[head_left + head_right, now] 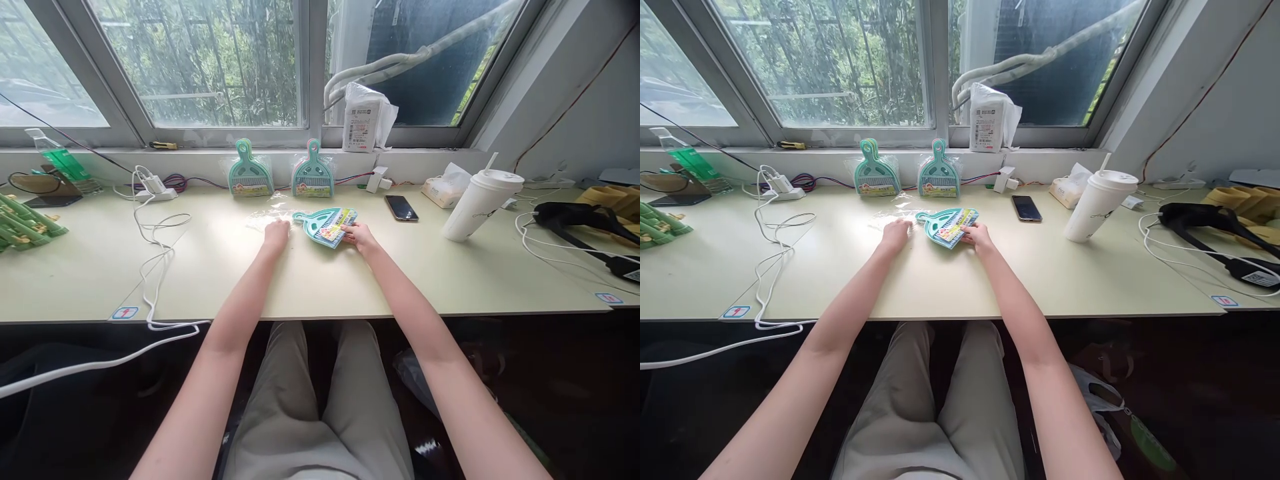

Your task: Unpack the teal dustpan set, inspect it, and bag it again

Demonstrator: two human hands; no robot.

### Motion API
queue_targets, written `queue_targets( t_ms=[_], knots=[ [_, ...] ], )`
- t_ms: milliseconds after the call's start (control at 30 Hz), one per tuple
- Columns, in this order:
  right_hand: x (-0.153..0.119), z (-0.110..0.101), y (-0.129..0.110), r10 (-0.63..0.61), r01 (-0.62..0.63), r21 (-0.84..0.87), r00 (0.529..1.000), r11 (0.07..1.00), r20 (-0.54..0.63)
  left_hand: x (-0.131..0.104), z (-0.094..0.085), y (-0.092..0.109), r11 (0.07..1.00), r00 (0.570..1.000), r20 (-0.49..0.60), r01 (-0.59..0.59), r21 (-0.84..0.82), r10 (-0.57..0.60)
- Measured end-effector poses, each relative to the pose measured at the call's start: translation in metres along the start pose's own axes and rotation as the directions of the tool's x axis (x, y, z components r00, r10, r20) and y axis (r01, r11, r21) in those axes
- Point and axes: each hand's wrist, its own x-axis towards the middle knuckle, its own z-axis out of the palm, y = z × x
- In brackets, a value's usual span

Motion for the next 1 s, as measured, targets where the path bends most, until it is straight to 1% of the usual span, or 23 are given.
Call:
queue_targets(
  t_ms=[100, 167, 233, 300, 433, 533, 633, 800, 900, 1000],
  knots=[
    [-0.001, 0.000, 0.000, -0.008, 0.009, 0.016, 0.999, 1.000, -0.043, -0.001, -0.003, 0.003, 0.999, 1.000, -0.005, 0.025, 0.025, -0.025],
    [-0.003, 0.001, 0.000, -0.021, 0.021, 0.011, 0.998, 1.000, -0.057, -0.002, -0.004, 0.005, 0.999, 0.998, -0.029, 0.048, 0.021, -0.047],
    [-0.005, 0.003, 0.000, -0.034, 0.034, -0.009, 0.998, 0.999, -0.053, -0.002, -0.005, 0.006, 0.998, 0.996, -0.063, 0.069, 0.009, -0.068],
    [-0.007, 0.006, 0.000, -0.055, 0.054, -0.033, 0.998, 0.998, -0.017, -0.003, -0.005, 0.008, 0.997, 0.993, -0.095, 0.076, -0.002, -0.076],
    [-0.011, 0.013, 0.003, -0.095, 0.101, -0.080, 0.993, 0.992, 0.072, -0.006, -0.006, 0.013, 0.999, 0.988, -0.153, 0.025, -0.021, -0.028],
    [-0.011, 0.017, 0.005, -0.136, 0.143, -0.094, 0.987, 0.985, 0.081, -0.009, -0.006, 0.020, 0.999, 0.980, -0.196, -0.040, -0.032, 0.032],
    [-0.009, 0.017, 0.007, -0.152, 0.153, -0.075, 0.988, 0.985, 0.020, -0.009, -0.007, 0.024, 0.997, 0.974, -0.219, -0.072, -0.034, 0.063],
    [-0.007, 0.009, 0.003, -0.140, 0.138, -0.023, 0.977, 0.990, -0.164, -0.008, -0.007, 0.022, 0.999, 0.980, -0.199, -0.028, -0.018, 0.024],
    [-0.009, 0.007, 0.001, -0.145, 0.145, -0.017, 0.971, 0.989, -0.188, -0.008, -0.007, 0.018, 1.000, 0.982, -0.188, 0.005, -0.014, -0.007],
    [-0.011, 0.009, 0.001, -0.162, 0.156, -0.048, 0.974, 0.987, -0.157, -0.008, -0.007, 0.017, 1.000, 0.980, -0.201, 0.005, -0.010, -0.006]
  ],
)
